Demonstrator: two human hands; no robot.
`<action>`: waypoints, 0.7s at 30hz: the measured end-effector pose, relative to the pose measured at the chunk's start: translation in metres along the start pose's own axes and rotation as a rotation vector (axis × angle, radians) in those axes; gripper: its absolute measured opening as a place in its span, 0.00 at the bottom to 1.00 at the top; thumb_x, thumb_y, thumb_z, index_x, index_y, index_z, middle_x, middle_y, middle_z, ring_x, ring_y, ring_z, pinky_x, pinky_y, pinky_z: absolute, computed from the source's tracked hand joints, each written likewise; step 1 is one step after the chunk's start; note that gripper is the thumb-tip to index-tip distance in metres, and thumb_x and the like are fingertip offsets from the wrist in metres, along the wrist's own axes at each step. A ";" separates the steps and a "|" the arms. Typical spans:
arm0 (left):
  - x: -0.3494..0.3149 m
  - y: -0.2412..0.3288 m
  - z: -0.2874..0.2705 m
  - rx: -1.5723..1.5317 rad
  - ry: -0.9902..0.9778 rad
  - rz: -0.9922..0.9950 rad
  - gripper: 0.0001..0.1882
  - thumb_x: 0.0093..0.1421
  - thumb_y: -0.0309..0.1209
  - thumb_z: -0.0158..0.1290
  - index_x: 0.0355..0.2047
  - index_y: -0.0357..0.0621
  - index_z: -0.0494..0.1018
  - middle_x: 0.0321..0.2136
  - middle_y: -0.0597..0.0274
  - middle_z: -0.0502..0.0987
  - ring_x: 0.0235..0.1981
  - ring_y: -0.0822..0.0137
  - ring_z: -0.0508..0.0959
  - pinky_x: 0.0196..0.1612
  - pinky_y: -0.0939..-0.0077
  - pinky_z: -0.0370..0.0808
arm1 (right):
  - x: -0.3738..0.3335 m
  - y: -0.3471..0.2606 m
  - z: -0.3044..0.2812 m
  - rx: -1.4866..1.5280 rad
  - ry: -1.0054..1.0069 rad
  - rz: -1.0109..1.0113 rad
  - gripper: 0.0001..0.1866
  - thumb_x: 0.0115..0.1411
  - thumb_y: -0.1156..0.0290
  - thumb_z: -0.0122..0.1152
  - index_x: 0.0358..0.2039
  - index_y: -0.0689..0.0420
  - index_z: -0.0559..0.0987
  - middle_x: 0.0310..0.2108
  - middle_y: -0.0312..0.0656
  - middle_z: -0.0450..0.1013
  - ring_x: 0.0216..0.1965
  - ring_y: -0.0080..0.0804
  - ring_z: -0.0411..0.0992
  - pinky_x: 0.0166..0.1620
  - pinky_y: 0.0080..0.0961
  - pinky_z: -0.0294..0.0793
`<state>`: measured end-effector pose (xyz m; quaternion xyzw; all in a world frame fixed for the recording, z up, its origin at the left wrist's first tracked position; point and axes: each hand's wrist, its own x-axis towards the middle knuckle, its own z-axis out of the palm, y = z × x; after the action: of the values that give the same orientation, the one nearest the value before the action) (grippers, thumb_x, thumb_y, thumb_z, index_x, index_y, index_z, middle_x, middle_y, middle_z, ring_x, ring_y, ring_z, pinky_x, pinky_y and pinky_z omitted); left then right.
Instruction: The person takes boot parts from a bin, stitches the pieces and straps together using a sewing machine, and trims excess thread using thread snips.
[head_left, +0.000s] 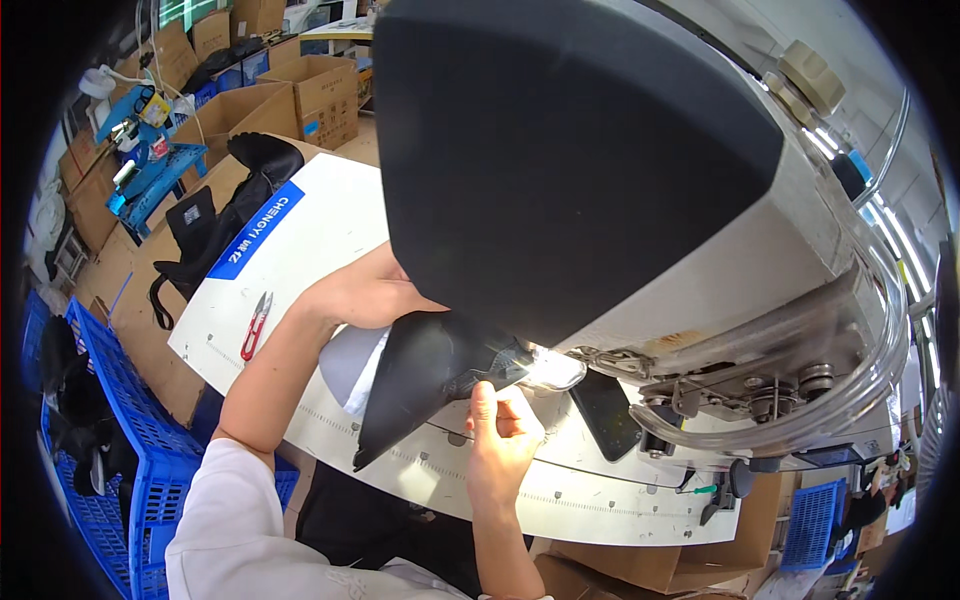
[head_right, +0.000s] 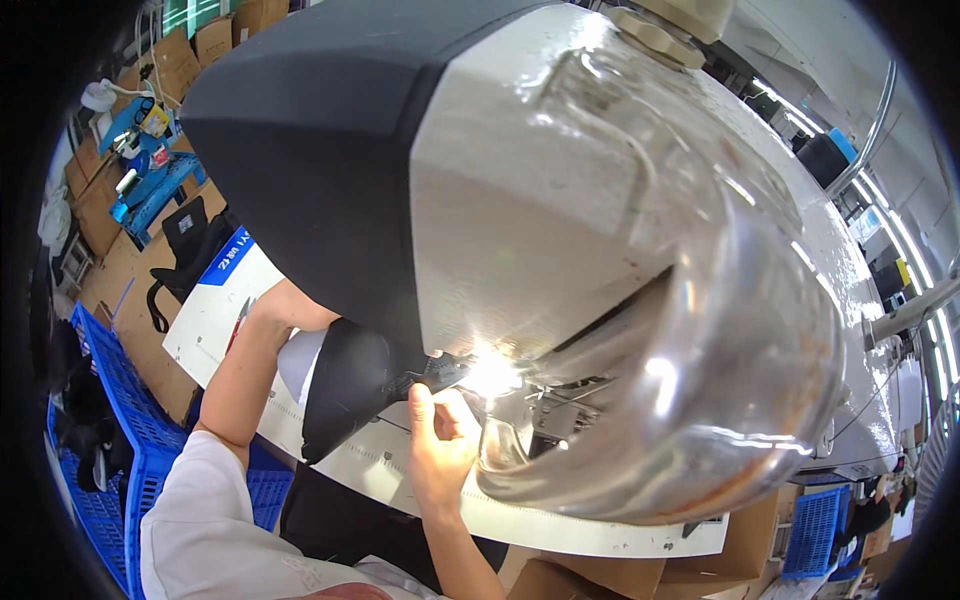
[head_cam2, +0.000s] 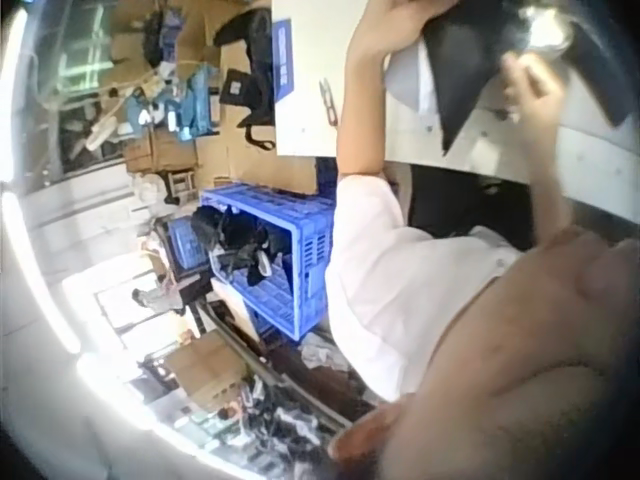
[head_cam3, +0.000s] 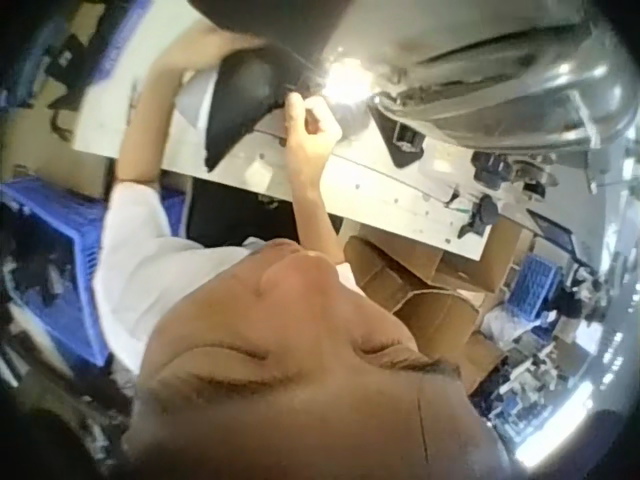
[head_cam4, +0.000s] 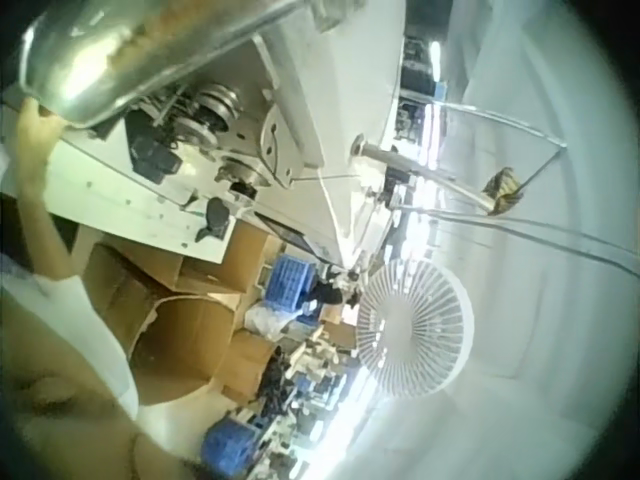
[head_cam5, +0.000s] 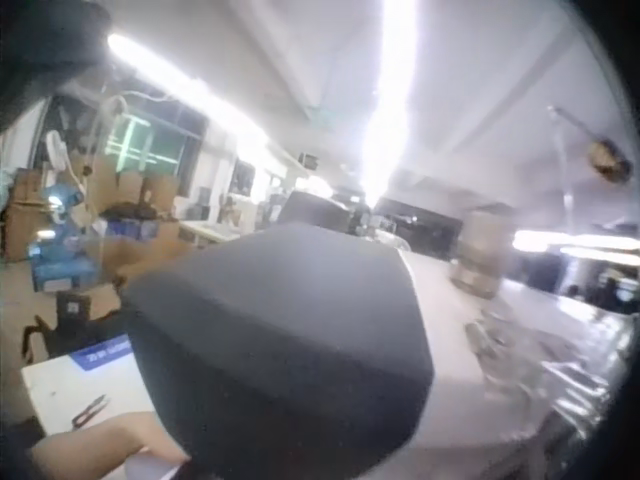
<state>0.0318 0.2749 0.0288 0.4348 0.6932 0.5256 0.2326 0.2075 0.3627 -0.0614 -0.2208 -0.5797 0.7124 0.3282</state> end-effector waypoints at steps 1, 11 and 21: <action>0.001 0.002 -0.001 0.003 -0.001 -0.001 0.18 0.55 0.22 0.57 0.46 0.34 0.72 0.40 0.57 0.77 0.42 0.68 0.75 0.48 0.73 0.72 | 0.001 -0.001 0.000 -0.006 0.007 0.005 0.13 0.63 0.68 0.60 0.22 0.56 0.74 0.18 0.28 0.67 0.21 0.13 0.61 0.27 0.13 0.59; 0.011 -0.018 -0.016 0.238 -0.011 0.088 0.15 0.57 0.28 0.56 0.44 0.34 0.74 0.41 0.54 0.78 0.42 0.65 0.76 0.48 0.71 0.72 | 0.004 -0.008 0.010 -0.007 0.064 0.011 0.13 0.62 0.67 0.62 0.22 0.58 0.76 0.17 0.28 0.66 0.19 0.14 0.61 0.25 0.14 0.58; 0.005 -0.023 -0.013 0.180 0.010 0.058 0.16 0.55 0.26 0.58 0.44 0.34 0.74 0.41 0.54 0.78 0.42 0.63 0.75 0.48 0.71 0.72 | 0.005 0.006 -0.002 -0.159 0.055 -0.007 0.12 0.61 0.67 0.63 0.24 0.60 0.78 0.17 0.29 0.67 0.19 0.15 0.62 0.25 0.14 0.59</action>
<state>0.0108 0.2712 0.0128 0.4711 0.7261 0.4697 0.1739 0.2038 0.3670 -0.0676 -0.2635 -0.6259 0.6568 0.3278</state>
